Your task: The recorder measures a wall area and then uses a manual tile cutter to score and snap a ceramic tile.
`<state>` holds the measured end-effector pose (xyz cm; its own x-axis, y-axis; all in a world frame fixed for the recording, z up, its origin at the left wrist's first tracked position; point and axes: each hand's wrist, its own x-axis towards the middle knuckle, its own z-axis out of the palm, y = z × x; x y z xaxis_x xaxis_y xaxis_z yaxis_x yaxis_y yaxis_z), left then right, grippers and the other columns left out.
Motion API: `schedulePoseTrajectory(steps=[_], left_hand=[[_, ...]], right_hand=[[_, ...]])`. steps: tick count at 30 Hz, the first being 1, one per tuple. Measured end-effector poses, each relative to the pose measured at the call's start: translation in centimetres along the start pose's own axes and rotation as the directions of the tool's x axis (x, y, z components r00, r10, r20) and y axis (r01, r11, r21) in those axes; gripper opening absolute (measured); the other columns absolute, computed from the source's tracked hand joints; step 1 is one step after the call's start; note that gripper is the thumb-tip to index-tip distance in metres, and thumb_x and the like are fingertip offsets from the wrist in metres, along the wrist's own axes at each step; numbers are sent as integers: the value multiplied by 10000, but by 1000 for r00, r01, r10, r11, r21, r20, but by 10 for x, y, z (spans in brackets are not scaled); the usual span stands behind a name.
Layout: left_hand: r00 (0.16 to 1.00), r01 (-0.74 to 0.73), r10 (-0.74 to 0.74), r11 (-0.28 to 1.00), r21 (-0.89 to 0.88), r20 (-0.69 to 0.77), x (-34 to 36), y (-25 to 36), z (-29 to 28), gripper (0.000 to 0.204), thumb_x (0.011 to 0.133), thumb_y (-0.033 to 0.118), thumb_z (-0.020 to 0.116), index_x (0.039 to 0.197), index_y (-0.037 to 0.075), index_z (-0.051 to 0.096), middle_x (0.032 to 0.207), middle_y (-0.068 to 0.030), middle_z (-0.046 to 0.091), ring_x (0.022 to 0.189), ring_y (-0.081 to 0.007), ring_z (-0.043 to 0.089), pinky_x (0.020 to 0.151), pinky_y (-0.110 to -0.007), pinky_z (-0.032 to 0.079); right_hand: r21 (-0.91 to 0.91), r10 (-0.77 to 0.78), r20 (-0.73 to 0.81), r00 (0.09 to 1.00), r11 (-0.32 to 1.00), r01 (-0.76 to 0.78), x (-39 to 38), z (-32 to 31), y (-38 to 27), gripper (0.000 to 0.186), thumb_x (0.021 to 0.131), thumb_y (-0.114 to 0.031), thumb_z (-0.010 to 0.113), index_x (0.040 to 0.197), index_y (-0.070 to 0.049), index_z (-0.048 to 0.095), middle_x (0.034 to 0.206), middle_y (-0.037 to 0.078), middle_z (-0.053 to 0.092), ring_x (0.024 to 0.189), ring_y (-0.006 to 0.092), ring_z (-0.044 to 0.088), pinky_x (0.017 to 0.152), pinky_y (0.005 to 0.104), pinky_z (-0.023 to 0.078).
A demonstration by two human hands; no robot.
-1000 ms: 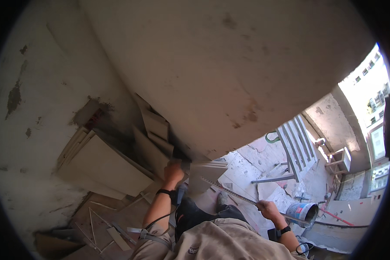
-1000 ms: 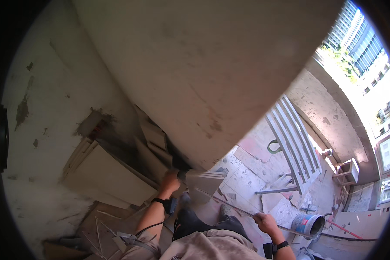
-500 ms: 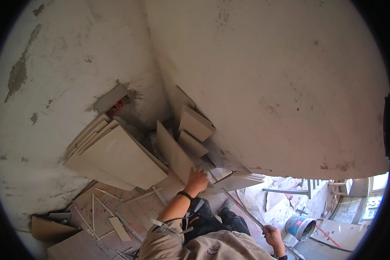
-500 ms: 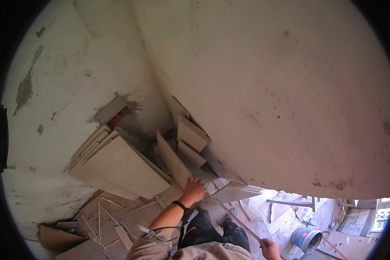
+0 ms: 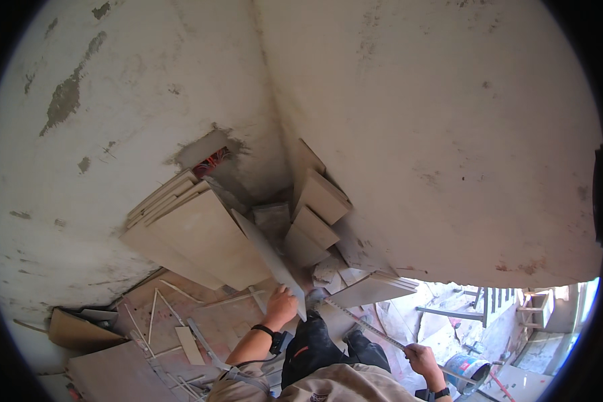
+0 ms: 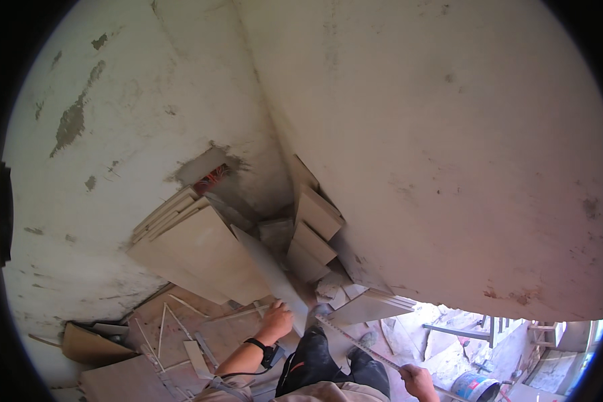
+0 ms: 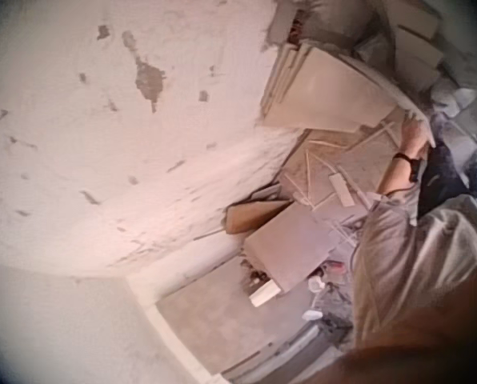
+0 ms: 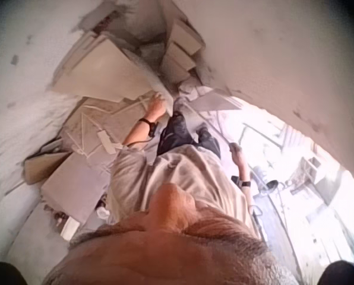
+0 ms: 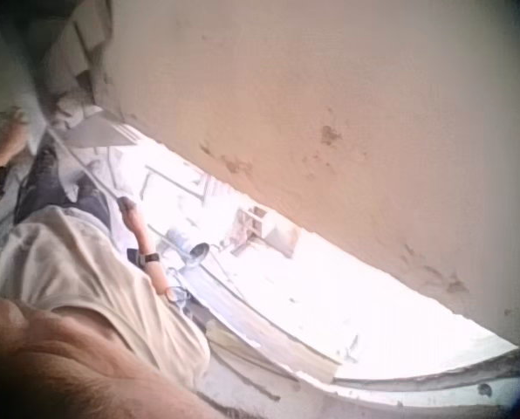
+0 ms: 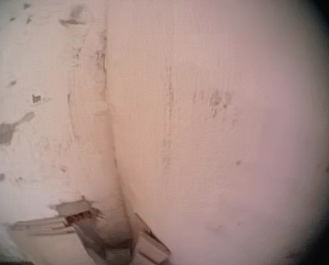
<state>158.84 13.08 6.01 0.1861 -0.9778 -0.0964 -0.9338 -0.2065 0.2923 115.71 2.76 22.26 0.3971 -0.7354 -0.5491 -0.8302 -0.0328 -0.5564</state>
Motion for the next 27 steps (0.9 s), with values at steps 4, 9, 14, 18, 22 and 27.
schedulePoseTrajectory(steps=[4, 9, 14, 18, 22, 27], left_hand=[[1000, 4, -5, 1000, 31, 20, -16, -14, 8, 171, 737, 178, 555, 707, 62, 677, 902, -106, 631, 1017, -282, 521, 890, -375, 418], [999, -3, 1, 1000, 29, 48, -12, -12, 2, 167, 726, 175, 550, 715, 76, 684, 878, -103, 633, 998, -268, 530, 866, -375, 424], [984, 115, -122, 992, 58, 133, 5, -14, 8, 171, 726, 171, 535, 738, 91, 685, 853, -79, 640, 965, -248, 555, 801, -379, 444], [970, 103, -116, 992, 70, 216, 29, -17, 5, 179, 741, 207, 550, 756, 84, 680, 879, -101, 666, 880, -283, 616, 752, -397, 499], [901, 177, -171, 984, 21, 398, 60, -16, -3, 238, 773, 247, 548, 846, 55, 670, 911, -141, 669, 890, -310, 625, 771, -409, 503], [926, 377, -333, 837, -396, 178, 119, -25, -9, 326, 806, 336, 564, 890, 32, 649, 862, -186, 654, 870, -359, 614, 765, -440, 496]], right_hand=[[-30, -82, 5, 997, 996, 82, 9, -4, -5, 135, 839, -128, 588, 873, -20, 662, 686, 124, 654, 635, 249, 654, 595, 336, 504], [-108, -66, 21, 998, 992, 68, 13, -7, -20, 149, 843, -156, 585, 870, -35, 667, 683, 115, 655, 629, 250, 651, 592, 340, 503], [-88, 17, 27, 999, 996, -14, 19, -6, -39, 168, 828, -209, 595, 890, -75, 676, 726, 126, 653, 697, 321, 635, 634, 393, 495], [-29, 31, -9, 999, 999, -31, 21, -4, -52, 174, 845, -199, 590, 930, -65, 662, 679, 140, 641, 645, 310, 636, 611, 378, 495], [21, -3, -102, 995, 1000, 5, 27, 1, -64, 177, 864, -174, 579, 961, -42, 644, 635, 148, 624, 591, 288, 636, 572, 362, 491], [102, 14, -165, 986, 995, 3, 45, -4, -99, 169, 866, -146, 572, 964, -24, 637, 605, 150, 606, 576, 277, 633, 564, 355, 490]])
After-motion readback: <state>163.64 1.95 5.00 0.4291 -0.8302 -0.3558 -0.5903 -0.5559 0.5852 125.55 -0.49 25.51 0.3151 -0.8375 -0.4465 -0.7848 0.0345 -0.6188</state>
